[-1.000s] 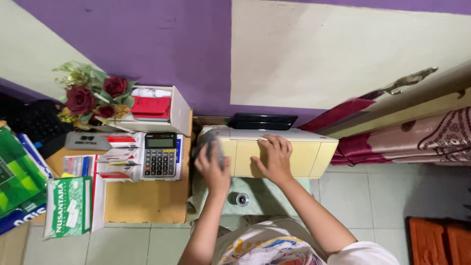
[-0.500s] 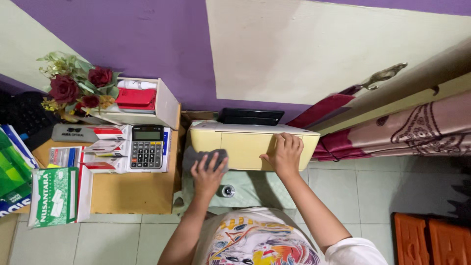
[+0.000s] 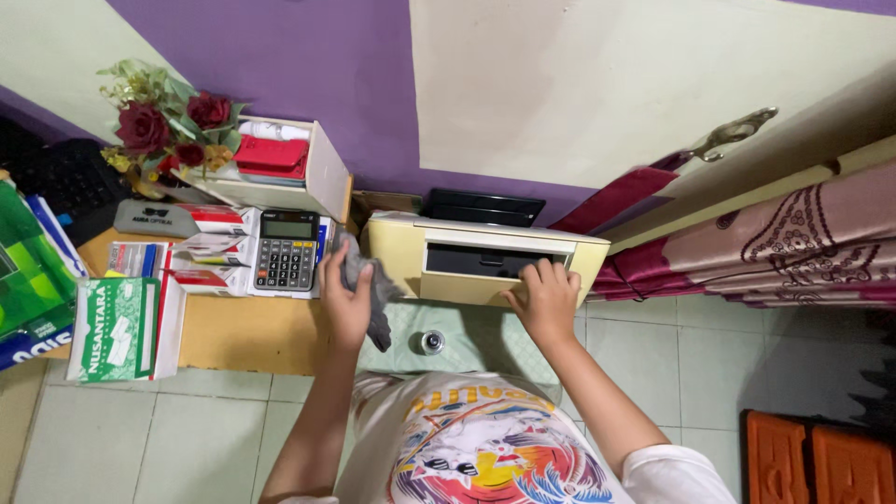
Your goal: The person cleans a beige printer using a dark cloth. They wipe the exterior surfaces, open the front cover to clean the internal components, and then flip the printer over to clean the bottom before returning it to its original position.
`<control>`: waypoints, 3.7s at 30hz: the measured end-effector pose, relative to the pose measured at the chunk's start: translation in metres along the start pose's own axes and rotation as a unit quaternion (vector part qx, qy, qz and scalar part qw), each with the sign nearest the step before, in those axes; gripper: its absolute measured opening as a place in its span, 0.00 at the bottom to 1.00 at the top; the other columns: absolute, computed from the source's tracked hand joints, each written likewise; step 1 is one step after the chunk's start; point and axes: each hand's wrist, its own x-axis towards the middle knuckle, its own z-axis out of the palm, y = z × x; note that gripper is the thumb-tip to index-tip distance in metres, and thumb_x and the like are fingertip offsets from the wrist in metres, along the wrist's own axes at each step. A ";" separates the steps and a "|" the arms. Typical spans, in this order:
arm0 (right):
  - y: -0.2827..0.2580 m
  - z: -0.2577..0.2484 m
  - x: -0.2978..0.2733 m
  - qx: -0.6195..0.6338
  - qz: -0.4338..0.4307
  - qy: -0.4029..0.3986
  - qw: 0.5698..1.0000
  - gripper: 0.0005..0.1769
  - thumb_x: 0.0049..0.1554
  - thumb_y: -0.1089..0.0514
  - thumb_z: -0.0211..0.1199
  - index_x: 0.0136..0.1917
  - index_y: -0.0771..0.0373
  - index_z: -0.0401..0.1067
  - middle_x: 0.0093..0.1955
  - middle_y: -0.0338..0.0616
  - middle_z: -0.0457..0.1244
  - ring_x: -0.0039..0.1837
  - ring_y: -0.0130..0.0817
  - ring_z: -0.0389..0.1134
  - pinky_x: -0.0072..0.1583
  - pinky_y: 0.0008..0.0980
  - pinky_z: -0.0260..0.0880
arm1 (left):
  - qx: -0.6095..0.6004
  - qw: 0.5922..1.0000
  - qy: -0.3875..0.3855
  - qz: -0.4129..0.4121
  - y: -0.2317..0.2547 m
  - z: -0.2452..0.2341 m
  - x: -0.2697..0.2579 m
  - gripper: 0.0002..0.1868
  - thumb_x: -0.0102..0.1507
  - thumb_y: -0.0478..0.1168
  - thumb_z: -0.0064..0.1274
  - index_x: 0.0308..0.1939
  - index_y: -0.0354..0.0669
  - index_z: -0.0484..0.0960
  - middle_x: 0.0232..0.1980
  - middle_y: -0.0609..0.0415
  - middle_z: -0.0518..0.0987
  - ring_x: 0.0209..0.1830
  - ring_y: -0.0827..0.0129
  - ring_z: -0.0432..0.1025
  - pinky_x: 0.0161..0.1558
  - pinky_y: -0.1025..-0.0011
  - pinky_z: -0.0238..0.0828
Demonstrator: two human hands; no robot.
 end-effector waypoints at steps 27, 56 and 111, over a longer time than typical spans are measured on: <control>0.049 0.018 0.055 0.503 0.077 -0.138 0.850 0.37 0.50 0.58 0.62 0.73 0.59 0.61 0.62 0.47 0.64 0.66 0.36 0.65 0.67 0.32 0.64 | -0.062 0.940 -0.286 0.175 0.080 0.073 0.022 0.22 0.62 0.39 0.63 0.60 0.41 0.80 0.69 0.48 0.76 0.75 0.51 0.66 0.74 0.59 0.59; -0.029 0.021 0.062 0.339 -0.165 -0.405 0.833 0.18 0.59 0.45 0.63 0.60 0.50 0.78 0.56 0.45 0.65 0.55 0.46 0.70 0.57 0.41 0.69 | 0.135 0.970 -0.152 0.132 -0.007 0.034 -0.063 0.09 0.56 0.31 0.62 0.37 0.39 0.79 0.38 0.50 0.77 0.36 0.54 0.75 0.37 0.60 0.72; -0.046 0.154 0.026 0.198 -0.176 -0.491 0.830 0.18 0.63 0.47 0.52 0.64 0.46 0.75 0.62 0.55 0.64 0.60 0.54 0.69 0.60 0.48 0.67 | 0.067 0.966 -0.223 0.112 -0.005 0.012 -0.085 0.10 0.56 0.25 0.59 0.38 0.44 0.85 0.38 0.55 0.79 0.34 0.64 0.77 0.34 0.68 0.74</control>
